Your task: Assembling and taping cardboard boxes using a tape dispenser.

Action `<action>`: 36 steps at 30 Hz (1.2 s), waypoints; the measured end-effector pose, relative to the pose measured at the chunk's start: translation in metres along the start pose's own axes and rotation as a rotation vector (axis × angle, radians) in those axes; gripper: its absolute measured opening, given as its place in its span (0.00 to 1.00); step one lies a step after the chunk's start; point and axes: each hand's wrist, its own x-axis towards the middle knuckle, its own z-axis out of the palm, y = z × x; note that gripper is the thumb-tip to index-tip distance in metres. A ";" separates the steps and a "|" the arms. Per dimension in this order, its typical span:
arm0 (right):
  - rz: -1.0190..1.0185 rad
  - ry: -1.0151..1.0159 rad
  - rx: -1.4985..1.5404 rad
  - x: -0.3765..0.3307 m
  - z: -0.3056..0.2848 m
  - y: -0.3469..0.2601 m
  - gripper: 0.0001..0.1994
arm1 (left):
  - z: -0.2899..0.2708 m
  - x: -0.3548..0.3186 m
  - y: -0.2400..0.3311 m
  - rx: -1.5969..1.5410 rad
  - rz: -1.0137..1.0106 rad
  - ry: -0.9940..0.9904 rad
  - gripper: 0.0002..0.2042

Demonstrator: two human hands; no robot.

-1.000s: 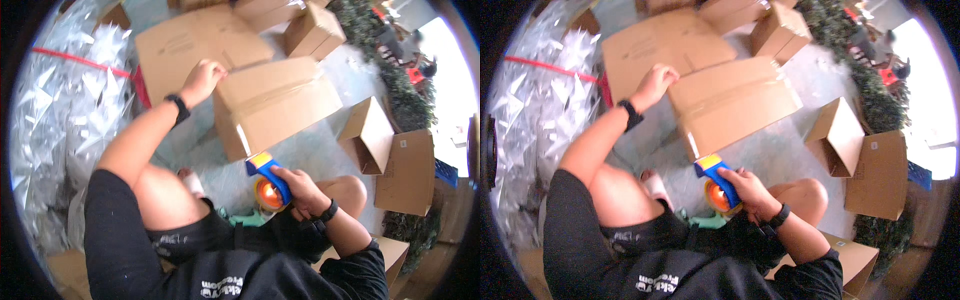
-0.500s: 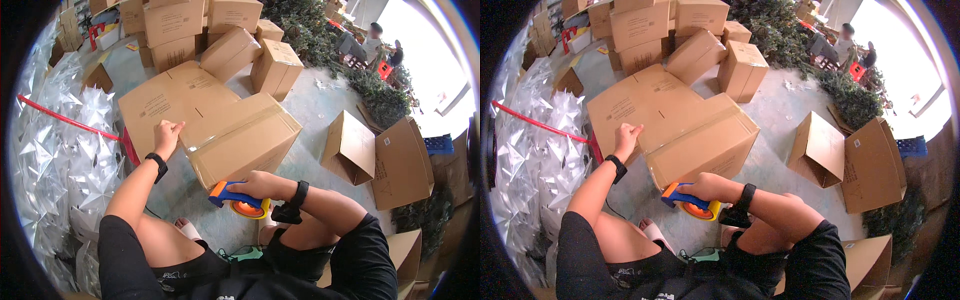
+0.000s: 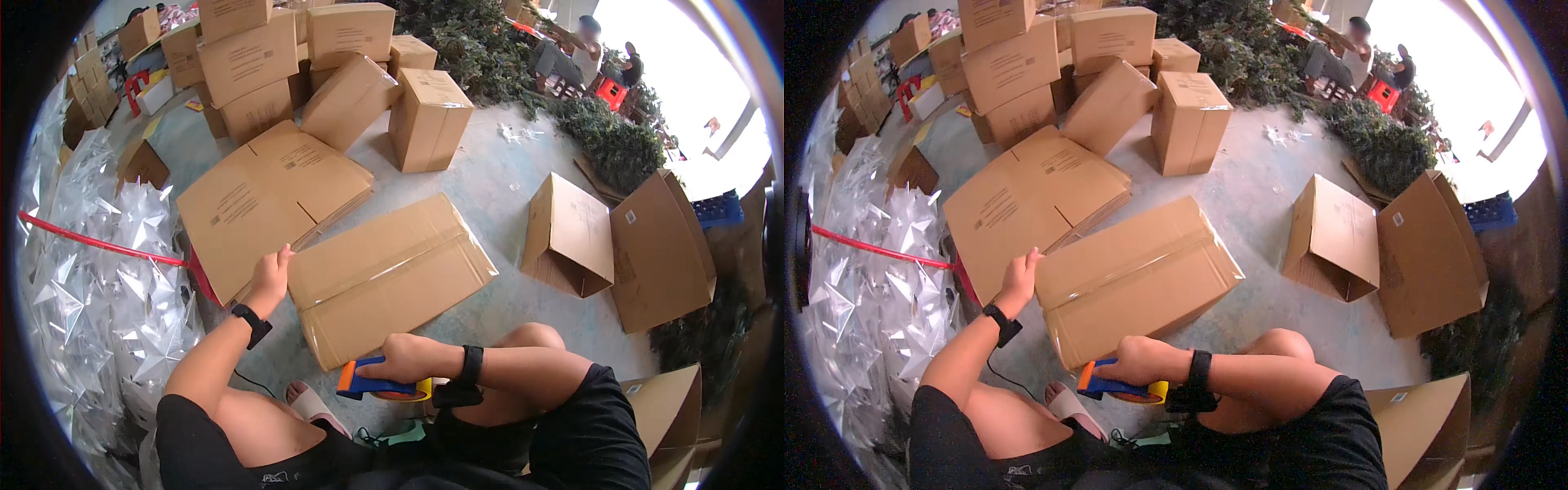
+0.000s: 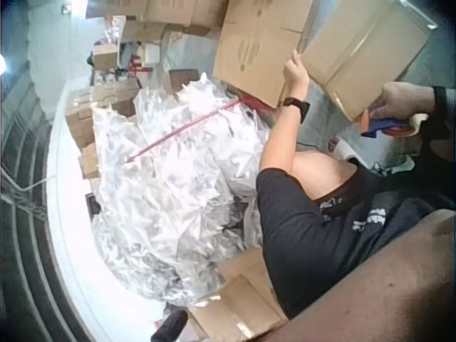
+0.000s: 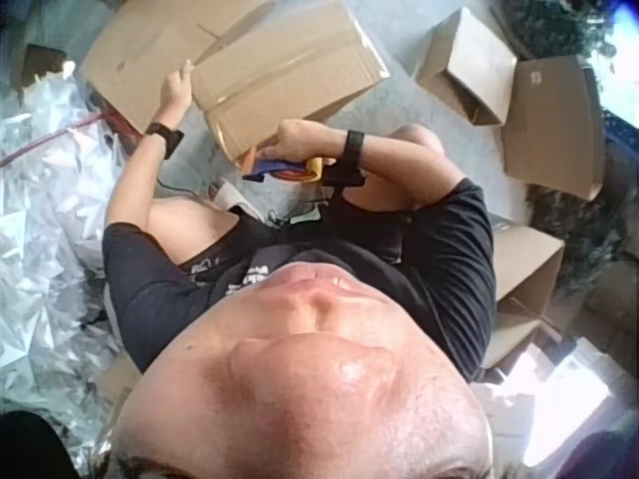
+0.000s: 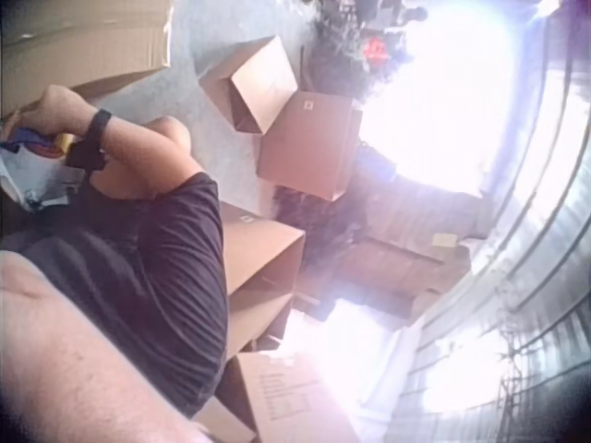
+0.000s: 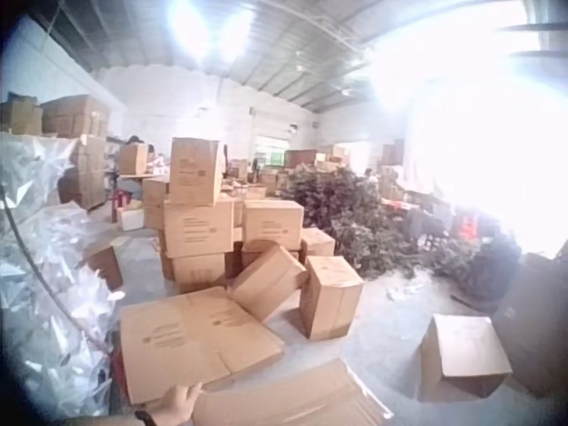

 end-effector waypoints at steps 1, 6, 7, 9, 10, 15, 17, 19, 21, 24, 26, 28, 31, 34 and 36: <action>0.032 -0.022 -0.011 0.000 0.001 0.000 0.32 | -0.001 0.001 -0.003 0.004 0.004 -0.005 0.25; -0.058 0.086 0.071 0.006 0.011 0.006 0.33 | -0.001 -0.021 0.013 0.098 0.183 0.029 0.30; -0.043 0.069 0.074 0.005 0.009 0.003 0.33 | -0.001 -0.031 0.020 0.089 0.187 0.024 0.30; -0.003 0.049 0.088 0.011 0.018 0.008 0.34 | -0.005 -0.049 0.030 0.233 0.273 -0.084 0.41; -0.022 0.031 0.105 0.009 0.019 0.006 0.35 | -0.007 -0.052 0.033 0.167 0.249 -0.120 0.44; 0.033 -0.017 0.228 0.011 0.037 -0.003 0.32 | -0.014 -0.051 0.040 0.113 0.233 -0.123 0.41; 0.349 -0.201 0.433 0.026 0.057 0.004 0.34 | -0.010 -0.048 0.042 0.099 0.236 -0.128 0.40; 0.406 -0.202 0.573 0.037 0.085 0.014 0.34 | -0.005 -0.047 0.049 0.182 0.203 -0.125 0.40; 0.461 -0.207 0.712 0.043 0.091 0.013 0.33 | -0.005 -0.047 0.046 0.202 0.176 -0.138 0.40; 0.468 -0.183 0.872 0.042 0.080 0.003 0.26 | -0.006 -0.055 0.046 0.212 0.209 -0.097 0.41; 0.203 -0.412 1.212 0.069 0.093 0.026 0.19 | -0.002 -0.063 0.050 0.259 0.223 -0.070 0.44; 0.183 -0.399 1.231 0.080 0.103 0.032 0.16 | 0.001 -0.080 0.052 0.161 0.275 -0.089 0.45; 0.255 -0.347 1.192 0.074 0.093 0.012 0.14 | 0.003 -0.116 0.056 0.036 0.299 -0.142 0.49; 0.373 -0.284 1.167 0.071 0.094 0.011 0.15 | 0.004 -0.151 0.067 -0.001 0.330 -0.123 0.50; 0.401 -0.267 1.198 0.073 0.096 0.019 0.15 | 0.004 -0.153 0.066 0.003 0.426 -0.084 0.47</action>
